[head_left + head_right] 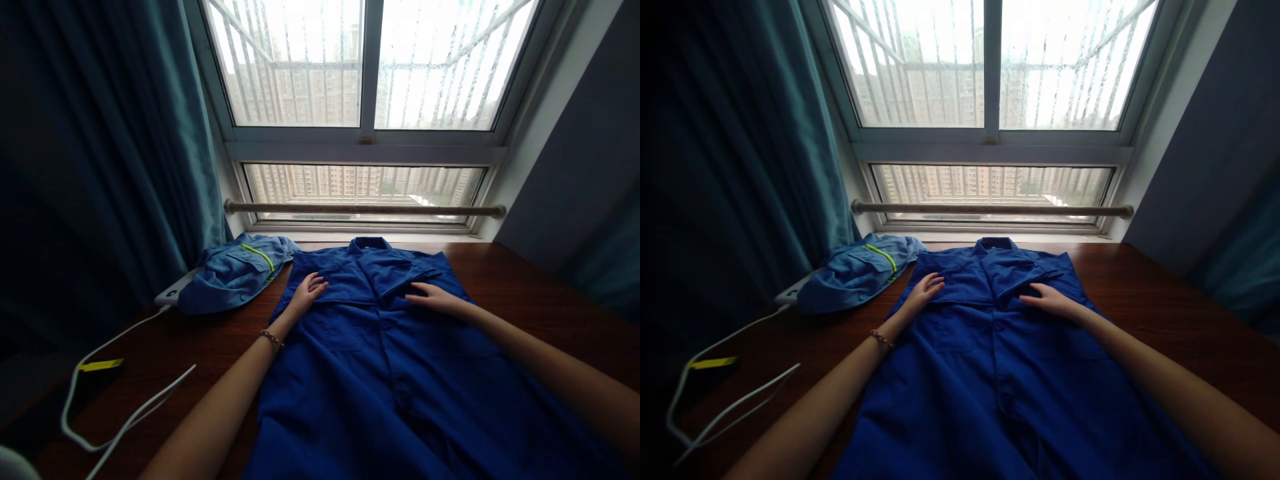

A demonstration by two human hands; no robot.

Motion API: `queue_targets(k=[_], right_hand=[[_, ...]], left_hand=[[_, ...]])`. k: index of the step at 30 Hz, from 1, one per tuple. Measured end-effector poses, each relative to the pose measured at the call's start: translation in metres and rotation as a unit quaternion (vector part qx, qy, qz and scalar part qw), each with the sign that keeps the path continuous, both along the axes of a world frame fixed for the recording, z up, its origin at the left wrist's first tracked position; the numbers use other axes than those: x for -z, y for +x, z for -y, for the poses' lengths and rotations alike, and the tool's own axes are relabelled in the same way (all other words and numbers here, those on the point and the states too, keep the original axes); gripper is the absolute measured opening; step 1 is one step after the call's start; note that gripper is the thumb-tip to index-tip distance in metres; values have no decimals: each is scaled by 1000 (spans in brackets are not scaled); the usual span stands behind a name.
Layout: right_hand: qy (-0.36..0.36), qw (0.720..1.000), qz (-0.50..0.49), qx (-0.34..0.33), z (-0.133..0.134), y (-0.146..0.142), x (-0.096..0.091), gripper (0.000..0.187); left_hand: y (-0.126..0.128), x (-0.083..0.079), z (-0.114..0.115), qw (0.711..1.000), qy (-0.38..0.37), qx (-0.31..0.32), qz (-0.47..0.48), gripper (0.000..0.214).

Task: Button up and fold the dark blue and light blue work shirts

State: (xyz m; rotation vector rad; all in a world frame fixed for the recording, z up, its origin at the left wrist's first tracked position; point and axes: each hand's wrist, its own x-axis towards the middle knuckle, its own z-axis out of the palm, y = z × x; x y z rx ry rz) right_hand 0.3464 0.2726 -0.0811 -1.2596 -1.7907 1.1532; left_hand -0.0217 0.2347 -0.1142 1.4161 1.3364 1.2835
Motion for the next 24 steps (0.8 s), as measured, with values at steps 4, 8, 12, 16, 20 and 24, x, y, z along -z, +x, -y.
queue_targets(k=[4,8,12,16,20,24], right_hand=[[-132,930,-261,223,-30,-14,-3,32],[-50,890,-326,314,-55,-40,-15,47],[9,920,-340,197,-39,-95,-38,37],[-15,920,-294,-257,12,-147,-68,29],[-89,903,-211,-365,32,-156,-68,38],[55,987,-10,-148,7,-122,-30,40]], left_hand=[[2,1,1,999,19,4,-44,59],[2,-1,1,999,4,-15,38,52],[-7,-6,2,976,-33,-53,210,45],[-20,-17,6,926,-85,-15,367,54],[-27,-24,10,899,-105,11,424,55],[-24,-20,5,921,-73,-135,358,34]])
